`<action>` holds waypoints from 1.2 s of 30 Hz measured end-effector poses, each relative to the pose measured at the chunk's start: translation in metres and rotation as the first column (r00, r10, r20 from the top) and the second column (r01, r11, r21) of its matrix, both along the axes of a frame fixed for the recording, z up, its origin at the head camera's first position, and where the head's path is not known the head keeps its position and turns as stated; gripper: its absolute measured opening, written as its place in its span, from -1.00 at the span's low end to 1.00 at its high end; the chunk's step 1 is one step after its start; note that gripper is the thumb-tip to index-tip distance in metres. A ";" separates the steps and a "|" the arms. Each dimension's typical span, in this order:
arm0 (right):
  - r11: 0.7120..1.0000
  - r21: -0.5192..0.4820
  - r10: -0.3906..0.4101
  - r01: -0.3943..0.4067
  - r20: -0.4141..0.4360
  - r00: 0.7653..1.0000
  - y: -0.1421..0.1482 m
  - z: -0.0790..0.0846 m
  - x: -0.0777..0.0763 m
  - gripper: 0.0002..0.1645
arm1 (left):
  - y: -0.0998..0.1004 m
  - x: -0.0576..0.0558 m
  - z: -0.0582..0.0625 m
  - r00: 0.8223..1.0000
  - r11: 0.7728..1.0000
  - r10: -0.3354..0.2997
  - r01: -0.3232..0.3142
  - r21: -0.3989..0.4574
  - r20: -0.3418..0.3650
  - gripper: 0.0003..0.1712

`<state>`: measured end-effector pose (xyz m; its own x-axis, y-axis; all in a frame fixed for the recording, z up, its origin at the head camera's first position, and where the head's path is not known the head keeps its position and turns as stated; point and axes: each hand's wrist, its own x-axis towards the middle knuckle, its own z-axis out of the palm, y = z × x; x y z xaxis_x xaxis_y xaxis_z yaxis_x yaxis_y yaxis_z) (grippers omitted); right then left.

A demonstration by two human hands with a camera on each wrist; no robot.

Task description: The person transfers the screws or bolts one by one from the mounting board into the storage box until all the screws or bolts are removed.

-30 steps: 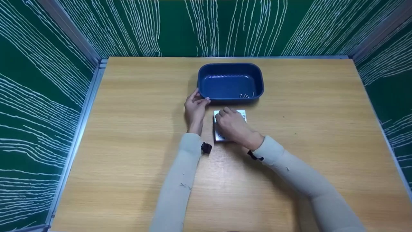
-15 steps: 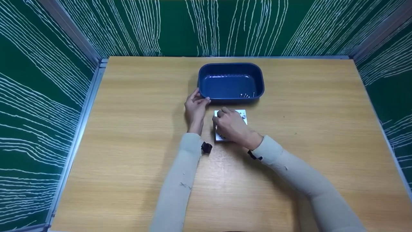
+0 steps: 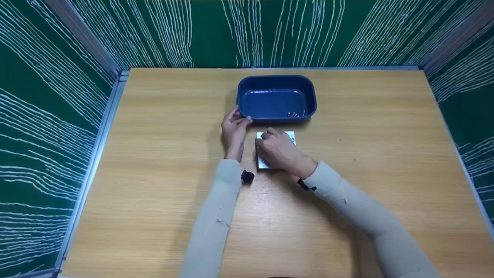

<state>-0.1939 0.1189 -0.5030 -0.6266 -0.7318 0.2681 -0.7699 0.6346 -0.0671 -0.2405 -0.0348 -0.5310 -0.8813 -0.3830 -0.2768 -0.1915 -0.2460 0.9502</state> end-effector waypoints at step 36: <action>0.998 0.024 0.068 -0.066 -0.138 0.988 0.008 0.006 -0.005 -0.90 | 0.001 0.000 -0.002 0.999 1.000 0.004 -0.003 0.031 -0.037 -0.31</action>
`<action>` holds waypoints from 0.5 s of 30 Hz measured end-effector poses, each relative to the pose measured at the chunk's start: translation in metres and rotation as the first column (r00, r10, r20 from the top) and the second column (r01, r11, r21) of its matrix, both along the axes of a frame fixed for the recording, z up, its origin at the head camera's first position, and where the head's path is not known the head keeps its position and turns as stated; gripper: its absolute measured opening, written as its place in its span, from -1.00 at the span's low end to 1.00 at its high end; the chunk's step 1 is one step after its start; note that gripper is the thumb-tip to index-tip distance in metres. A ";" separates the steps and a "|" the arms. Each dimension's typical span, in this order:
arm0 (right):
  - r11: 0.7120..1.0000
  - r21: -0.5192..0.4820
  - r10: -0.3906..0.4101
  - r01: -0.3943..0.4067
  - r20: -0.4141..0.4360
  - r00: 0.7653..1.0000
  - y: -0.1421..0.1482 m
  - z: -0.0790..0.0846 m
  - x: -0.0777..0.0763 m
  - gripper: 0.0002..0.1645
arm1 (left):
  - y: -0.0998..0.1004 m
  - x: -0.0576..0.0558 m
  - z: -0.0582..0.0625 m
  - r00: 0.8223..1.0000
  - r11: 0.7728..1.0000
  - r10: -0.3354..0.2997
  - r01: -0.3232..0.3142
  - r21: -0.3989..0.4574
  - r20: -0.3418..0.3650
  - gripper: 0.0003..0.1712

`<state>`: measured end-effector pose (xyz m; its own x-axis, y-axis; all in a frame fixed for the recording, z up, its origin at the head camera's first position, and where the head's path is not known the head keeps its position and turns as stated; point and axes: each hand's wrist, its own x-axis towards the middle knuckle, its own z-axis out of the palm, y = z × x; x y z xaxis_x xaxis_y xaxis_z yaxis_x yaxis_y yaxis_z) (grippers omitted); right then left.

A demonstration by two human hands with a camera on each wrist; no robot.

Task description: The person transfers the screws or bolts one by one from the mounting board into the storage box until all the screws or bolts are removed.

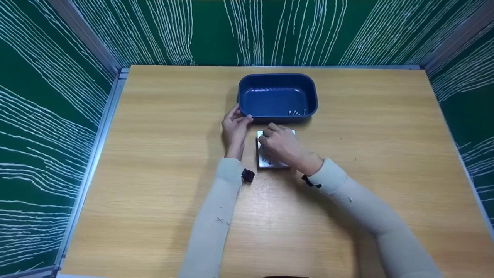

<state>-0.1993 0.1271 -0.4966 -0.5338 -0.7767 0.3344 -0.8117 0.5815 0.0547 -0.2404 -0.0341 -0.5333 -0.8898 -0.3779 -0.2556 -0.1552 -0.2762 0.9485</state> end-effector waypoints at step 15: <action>0.993 -0.108 0.033 -0.040 -0.064 0.997 0.019 0.022 -0.009 -0.95 | -0.001 -0.001 0.001 1.000 0.998 -0.011 0.012 0.054 -0.006 -0.31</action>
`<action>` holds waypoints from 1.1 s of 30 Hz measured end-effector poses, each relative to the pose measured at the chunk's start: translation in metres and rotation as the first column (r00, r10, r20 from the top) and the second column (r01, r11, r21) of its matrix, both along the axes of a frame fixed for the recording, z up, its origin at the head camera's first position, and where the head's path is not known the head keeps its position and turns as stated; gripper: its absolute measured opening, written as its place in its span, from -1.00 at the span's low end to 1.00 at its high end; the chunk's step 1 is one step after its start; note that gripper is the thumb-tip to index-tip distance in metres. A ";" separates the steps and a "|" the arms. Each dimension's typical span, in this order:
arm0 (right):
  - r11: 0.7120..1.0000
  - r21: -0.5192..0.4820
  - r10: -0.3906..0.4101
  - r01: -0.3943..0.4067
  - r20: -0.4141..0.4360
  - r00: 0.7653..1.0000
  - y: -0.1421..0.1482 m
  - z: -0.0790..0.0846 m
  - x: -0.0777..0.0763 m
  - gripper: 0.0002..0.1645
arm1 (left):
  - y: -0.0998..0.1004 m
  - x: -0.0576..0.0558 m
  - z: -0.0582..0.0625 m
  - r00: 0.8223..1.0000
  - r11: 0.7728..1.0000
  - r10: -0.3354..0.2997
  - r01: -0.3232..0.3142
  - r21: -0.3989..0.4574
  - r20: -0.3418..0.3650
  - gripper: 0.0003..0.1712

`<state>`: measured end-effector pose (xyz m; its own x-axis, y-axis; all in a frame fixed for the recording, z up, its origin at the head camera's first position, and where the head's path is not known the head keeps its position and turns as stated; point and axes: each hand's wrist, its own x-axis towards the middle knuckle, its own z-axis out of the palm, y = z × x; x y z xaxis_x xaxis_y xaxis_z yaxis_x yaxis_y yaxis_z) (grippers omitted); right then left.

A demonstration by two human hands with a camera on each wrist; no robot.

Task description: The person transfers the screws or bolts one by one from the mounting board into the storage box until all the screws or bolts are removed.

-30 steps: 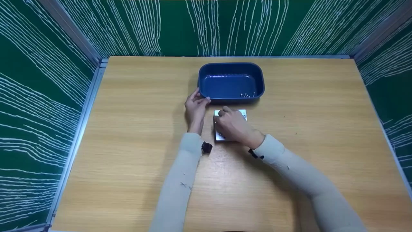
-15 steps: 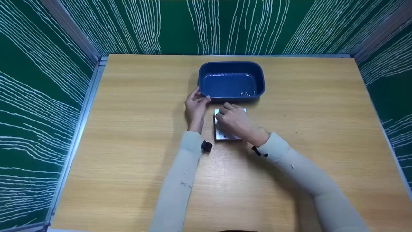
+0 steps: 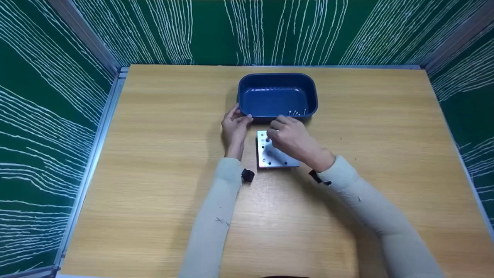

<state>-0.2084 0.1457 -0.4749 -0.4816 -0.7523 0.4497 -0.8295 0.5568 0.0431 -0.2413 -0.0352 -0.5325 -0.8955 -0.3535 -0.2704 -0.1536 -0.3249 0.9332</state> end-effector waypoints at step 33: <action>0.981 0.064 -0.192 0.182 0.240 0.952 0.053 0.017 -0.088 -0.83 | -0.001 0.003 0.000 1.000 1.000 -0.011 0.011 0.000 -0.018 -0.27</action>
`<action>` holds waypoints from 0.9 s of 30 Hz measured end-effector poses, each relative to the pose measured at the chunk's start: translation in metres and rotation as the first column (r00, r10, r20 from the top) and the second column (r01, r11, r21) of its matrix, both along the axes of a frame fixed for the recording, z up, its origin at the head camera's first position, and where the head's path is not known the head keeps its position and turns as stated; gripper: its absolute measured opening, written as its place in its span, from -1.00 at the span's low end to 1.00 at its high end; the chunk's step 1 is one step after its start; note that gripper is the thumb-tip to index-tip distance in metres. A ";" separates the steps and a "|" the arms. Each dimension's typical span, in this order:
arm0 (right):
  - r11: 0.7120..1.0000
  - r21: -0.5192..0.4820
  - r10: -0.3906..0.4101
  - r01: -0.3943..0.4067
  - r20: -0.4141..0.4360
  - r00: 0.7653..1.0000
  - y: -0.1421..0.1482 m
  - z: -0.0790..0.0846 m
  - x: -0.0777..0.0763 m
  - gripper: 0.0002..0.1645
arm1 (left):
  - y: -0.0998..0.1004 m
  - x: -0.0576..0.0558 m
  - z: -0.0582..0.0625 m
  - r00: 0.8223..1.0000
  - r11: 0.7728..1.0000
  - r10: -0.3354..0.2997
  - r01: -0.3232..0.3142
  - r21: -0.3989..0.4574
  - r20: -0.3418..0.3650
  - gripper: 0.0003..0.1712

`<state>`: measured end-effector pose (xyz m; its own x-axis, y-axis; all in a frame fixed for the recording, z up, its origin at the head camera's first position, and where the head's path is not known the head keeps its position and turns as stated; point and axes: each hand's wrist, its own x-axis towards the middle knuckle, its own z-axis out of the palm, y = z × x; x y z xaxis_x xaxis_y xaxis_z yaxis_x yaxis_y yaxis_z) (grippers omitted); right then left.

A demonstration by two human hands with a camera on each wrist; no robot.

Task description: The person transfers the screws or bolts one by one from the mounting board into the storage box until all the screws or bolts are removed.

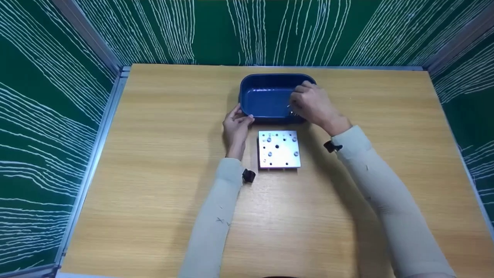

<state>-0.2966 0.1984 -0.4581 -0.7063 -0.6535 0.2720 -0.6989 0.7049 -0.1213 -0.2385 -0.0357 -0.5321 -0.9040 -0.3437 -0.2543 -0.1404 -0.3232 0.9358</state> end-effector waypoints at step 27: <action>0.985 0.174 -0.060 -0.022 0.453 0.890 -0.003 -0.028 -0.048 -0.73 | -0.001 -0.002 -0.001 0.999 0.997 0.000 0.003 -0.079 0.034 -0.29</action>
